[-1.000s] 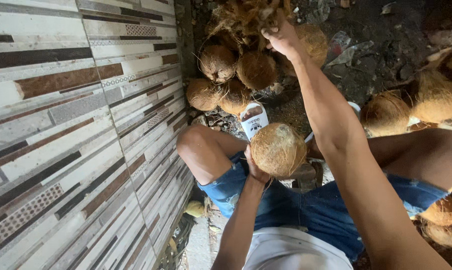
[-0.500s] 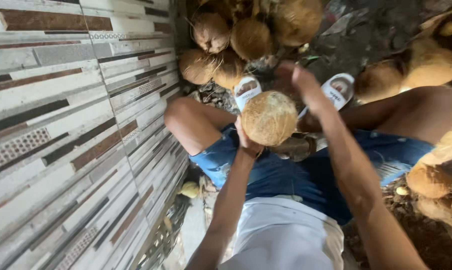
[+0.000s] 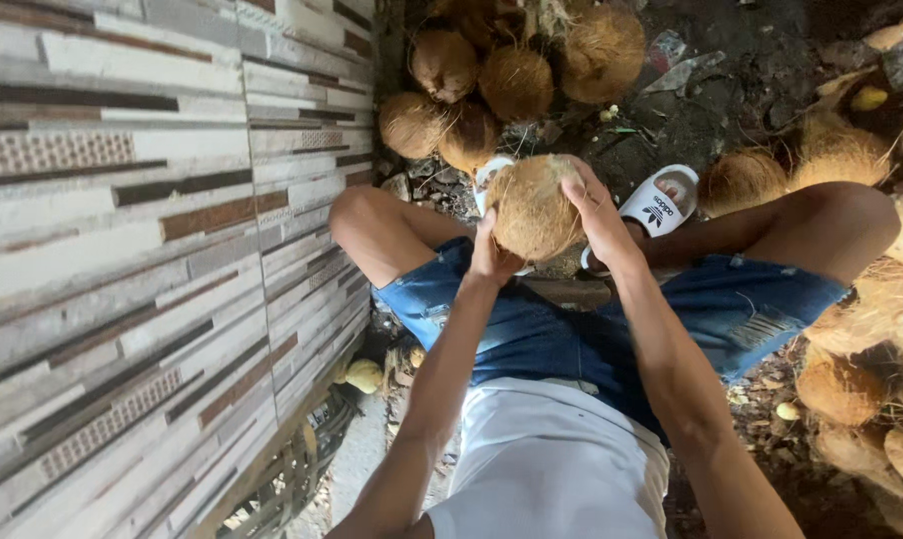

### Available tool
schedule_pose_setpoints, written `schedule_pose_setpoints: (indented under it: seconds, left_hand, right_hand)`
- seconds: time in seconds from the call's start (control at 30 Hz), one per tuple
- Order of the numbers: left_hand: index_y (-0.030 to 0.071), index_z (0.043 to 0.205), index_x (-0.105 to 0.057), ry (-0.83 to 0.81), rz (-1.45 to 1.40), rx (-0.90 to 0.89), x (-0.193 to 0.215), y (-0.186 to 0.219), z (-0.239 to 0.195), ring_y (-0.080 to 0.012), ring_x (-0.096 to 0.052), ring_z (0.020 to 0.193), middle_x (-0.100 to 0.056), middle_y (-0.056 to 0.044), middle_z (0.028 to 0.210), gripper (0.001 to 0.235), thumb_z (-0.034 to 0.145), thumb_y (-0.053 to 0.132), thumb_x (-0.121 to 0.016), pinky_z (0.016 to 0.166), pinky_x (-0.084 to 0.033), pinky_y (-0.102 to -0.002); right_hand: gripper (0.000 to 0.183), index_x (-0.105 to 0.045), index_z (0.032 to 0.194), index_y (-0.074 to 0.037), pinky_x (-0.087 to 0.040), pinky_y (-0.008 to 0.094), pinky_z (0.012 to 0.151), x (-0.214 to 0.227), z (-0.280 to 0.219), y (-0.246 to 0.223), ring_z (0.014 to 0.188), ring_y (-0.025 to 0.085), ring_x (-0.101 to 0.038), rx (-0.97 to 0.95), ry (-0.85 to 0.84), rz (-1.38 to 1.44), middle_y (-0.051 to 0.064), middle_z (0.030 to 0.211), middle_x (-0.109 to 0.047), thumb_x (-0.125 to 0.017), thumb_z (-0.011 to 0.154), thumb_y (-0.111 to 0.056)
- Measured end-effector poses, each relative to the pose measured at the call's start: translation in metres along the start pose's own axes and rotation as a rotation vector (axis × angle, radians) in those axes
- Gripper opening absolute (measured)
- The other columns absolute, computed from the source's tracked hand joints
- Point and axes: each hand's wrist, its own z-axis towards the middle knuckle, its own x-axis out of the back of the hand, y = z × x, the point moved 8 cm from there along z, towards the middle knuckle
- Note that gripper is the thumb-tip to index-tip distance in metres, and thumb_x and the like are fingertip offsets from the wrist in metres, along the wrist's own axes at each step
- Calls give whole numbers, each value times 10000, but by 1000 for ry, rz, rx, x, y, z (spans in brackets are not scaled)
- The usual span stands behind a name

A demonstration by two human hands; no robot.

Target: The person sits on the ground surrounded by coconuts and uses their hands to peel the fibrous husk off a coconut. They rotate the coconut and pull away the fibers, discarding them on the floor, then pick up another coconut to continue the process.

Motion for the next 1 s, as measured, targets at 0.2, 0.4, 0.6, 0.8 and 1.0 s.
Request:
schedule_pose_setpoints:
  seconds: [0.2, 0.4, 0.6, 0.8, 1.0]
  left_hand:
    - [119, 1569, -258, 104, 262, -154, 17, 51, 7, -493, -362, 1380, -339, -292, 1524, 999, 822, 507, -796, 1105, -318, -679]
    - [109, 1582, -217, 416, 733, -357, 1, 156, 36, -522, -318, 1401, -272, -313, 1549, 1295, 614, 567, -947, 1118, -326, -617]
    - [384, 1451, -415, 603, 1160, -523, -31, 244, 63, -331, -548, 1313, -555, -147, 1417, 1158, 487, 639, -1005, 1129, -422, -430]
    - [63, 1486, -324, 545, 1043, -884, -63, 274, 80, -365, -413, 1405, -418, -202, 1513, 1293, 460, 444, -1012, 1185, -347, -464]
    - [178, 1479, -334, 437, 1077, -949, -67, 266, 94, -374, -393, 1391, -360, -197, 1514, 1220, 503, 438, -1017, 1099, -391, -452]
  right_hand:
    - [818, -212, 1538, 34, -217, 699, 1094, -8, -7, 0, 1379, 566, -278, -48, -39, -38, 382, 1537, -201, -445, 1022, -556]
    - [610, -431, 1455, -3, -335, 640, 1045, 24, -22, 57, 1303, 483, -462, -119, -40, -91, 299, 1436, -458, -414, 1049, -457]
    - [435, -543, 1370, 0, -389, 608, 1023, 50, -38, 66, 1209, 458, -566, -159, 57, -148, 291, 1325, -572, -461, 1060, -293]
    - [632, -532, 1362, -29, -449, 370, 1017, 60, -34, 78, 1178, 265, -638, -359, 143, -121, 153, 1340, -616, -507, 916, -475]
    - [595, -542, 1353, -46, -450, 369, 1006, 57, -26, 92, 1162, 257, -648, -377, 128, -126, 150, 1343, -616, -503, 930, -462]
